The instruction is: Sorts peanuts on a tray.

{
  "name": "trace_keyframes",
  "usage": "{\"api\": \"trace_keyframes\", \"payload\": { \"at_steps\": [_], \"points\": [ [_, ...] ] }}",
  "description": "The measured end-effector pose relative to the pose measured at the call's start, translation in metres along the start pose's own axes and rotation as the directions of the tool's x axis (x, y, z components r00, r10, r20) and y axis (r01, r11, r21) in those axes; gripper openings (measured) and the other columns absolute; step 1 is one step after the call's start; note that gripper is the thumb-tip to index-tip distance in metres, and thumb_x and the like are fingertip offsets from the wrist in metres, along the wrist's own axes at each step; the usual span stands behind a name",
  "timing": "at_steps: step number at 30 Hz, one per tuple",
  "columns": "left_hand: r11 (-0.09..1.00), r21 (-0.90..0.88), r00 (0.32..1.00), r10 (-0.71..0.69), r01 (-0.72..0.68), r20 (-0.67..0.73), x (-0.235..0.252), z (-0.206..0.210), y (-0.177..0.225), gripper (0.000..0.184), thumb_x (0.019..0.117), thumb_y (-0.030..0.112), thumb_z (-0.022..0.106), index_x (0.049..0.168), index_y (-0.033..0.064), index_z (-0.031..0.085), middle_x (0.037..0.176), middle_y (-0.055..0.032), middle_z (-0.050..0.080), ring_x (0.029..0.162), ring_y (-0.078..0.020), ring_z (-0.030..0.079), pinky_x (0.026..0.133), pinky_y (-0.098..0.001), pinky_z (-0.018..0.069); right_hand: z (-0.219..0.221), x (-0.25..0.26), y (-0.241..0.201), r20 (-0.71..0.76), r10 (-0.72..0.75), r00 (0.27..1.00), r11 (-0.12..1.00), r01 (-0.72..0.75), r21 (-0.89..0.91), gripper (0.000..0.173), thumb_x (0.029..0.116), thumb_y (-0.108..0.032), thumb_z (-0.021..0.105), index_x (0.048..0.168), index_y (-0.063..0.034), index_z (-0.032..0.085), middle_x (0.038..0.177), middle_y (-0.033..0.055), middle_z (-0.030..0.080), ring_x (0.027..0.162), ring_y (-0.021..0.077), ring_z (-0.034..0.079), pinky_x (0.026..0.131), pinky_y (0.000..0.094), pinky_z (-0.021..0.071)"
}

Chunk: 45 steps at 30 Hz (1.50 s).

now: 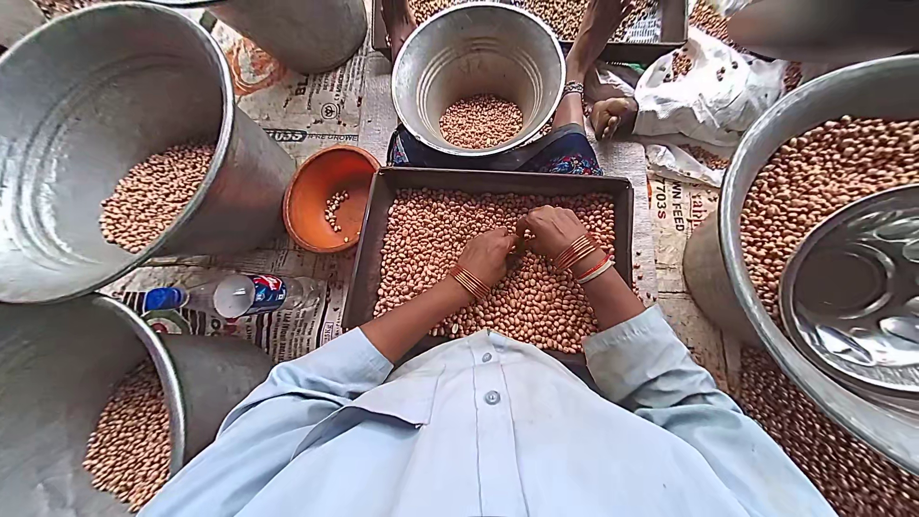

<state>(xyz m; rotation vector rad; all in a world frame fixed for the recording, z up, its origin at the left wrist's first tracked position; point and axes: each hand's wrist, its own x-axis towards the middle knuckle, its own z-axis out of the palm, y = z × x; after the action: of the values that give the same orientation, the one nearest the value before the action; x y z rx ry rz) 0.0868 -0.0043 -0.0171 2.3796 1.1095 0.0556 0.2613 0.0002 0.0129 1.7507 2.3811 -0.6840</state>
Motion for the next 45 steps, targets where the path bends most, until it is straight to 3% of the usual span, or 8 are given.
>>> {"api": "trace_keyframes", "payload": {
  "at_steps": [8,13,23,31,35,37,40,45],
  "points": [
    [0.971,-0.23,0.998,-0.057,0.063,0.035,-0.008,-0.003,-0.014,0.025,0.0969,0.018,0.065,0.115,0.0018,0.072,0.101,-0.018,0.073,0.094,-0.0329,0.071,0.085,-0.0547,0.0562,0.005,-0.002,-0.019,0.011,0.076,0.997,0.991,-0.074,-0.111,0.013,0.0944,-0.013,0.065,0.101,-0.0044,0.073,0.097,0.0193,0.073,0.093,0.0407,0.071,0.074,0.06,0.0524],
    [0.541,-0.816,0.979,-0.104,0.205,0.177,-0.018,-0.017,-0.047,0.023,0.0973,0.006,0.04,0.099,0.0034,0.063,0.068,0.0035,0.052,0.052,-0.0032,0.044,0.049,-0.0191,0.0358,0.005,-0.003,-0.028,0.058,0.129,0.99,0.983,-0.119,-0.142,0.018,0.0951,-0.017,0.064,0.094,0.0,0.069,0.094,0.0205,0.071,0.092,0.0402,0.07,0.074,0.0586,0.0508],
    [0.673,-0.667,0.938,-0.125,0.319,0.323,-0.028,-0.021,-0.038,0.017,0.1019,0.009,0.063,0.117,0.002,0.065,0.083,-0.0076,0.064,0.066,-0.0113,0.054,0.067,-0.0307,0.0482,-0.002,-0.015,-0.052,0.043,0.191,0.981,0.971,-0.182,-0.156,0.013,0.0917,-0.006,0.068,0.098,0.0042,0.071,0.098,0.0233,0.071,0.094,0.0422,0.07,0.074,0.059,0.0526],
    [0.634,-0.703,0.902,0.022,0.321,0.431,-0.038,-0.044,-0.036,0.017,0.0889,0.0,0.076,0.102,0.0008,0.066,0.082,-0.0015,0.065,0.068,-0.0053,0.057,0.067,-0.0244,0.0501,-0.021,-0.034,-0.081,-0.18,-0.312,0.933,0.934,0.336,0.122,0.011,0.0912,-0.011,0.073,0.101,-0.0059,0.074,0.095,0.0135,0.073,0.086,0.0328,0.072,0.073,0.0552,0.0573],
    [0.853,-0.444,0.961,-0.227,0.274,0.157,-0.051,-0.097,-0.088,0.002,0.0921,0.0,0.072,0.094,0.0004,0.072,0.084,-0.0081,0.07,0.076,-0.0175,0.064,0.075,-0.0402,0.0533,-0.028,-0.044,-0.036,-0.248,-0.121,0.961,0.99,0.136,0.043,0.015,0.0942,-0.008,0.069,0.109,-0.0068,0.074,0.099,0.0161,0.074,0.089,0.0376,0.073,0.074,0.0604,0.0571],
    [0.897,-0.2,0.904,-0.418,0.395,-0.091,-0.061,-0.131,-0.112,0.01,0.0941,0.003,0.069,0.101,0.0016,0.075,0.098,-0.0215,0.073,0.097,-0.0394,0.069,0.089,-0.0633,0.0498,-0.037,-0.053,-0.013,-0.188,0.082,0.979,0.997,-0.079,0.021,0.019,0.0954,-0.009,0.068,0.113,-0.0067,0.074,0.103,0.0196,0.074,0.096,0.0425,0.071,0.079,0.0649,0.0546],
    [0.899,0.012,0.83,-0.399,0.437,-0.39,-0.066,-0.144,-0.136,0.017,0.0926,0.006,0.066,0.105,0.0064,0.077,0.117,-0.0226,0.071,0.123,-0.0436,0.06,0.109,-0.0665,0.035,-0.044,-0.061,0.012,-0.192,0.281,0.94,0.958,-0.287,-0.001,0.022,0.0948,-0.01,0.069,0.115,-0.005,0.074,0.108,0.0248,0.072,0.103,0.0476,0.068,0.081,0.0687,0.0523],
    [0.924,-0.035,0.896,-0.378,0.381,-0.234,-0.036,-0.104,-0.122,0.017,0.0959,0.006,0.066,0.11,0.0049,0.076,0.116,-0.0208,0.072,0.116,-0.0414,0.065,0.102,-0.0616,0.0483,-0.055,-0.04,0.032,-0.128,0.533,0.836,0.842,-0.54,-0.021,0.028,0.095,-0.008,0.062,0.121,-0.004,0.071,0.115,0.0299,0.07,0.109,0.0516,0.067,0.084,0.0712,0.0511]
  ]
}}
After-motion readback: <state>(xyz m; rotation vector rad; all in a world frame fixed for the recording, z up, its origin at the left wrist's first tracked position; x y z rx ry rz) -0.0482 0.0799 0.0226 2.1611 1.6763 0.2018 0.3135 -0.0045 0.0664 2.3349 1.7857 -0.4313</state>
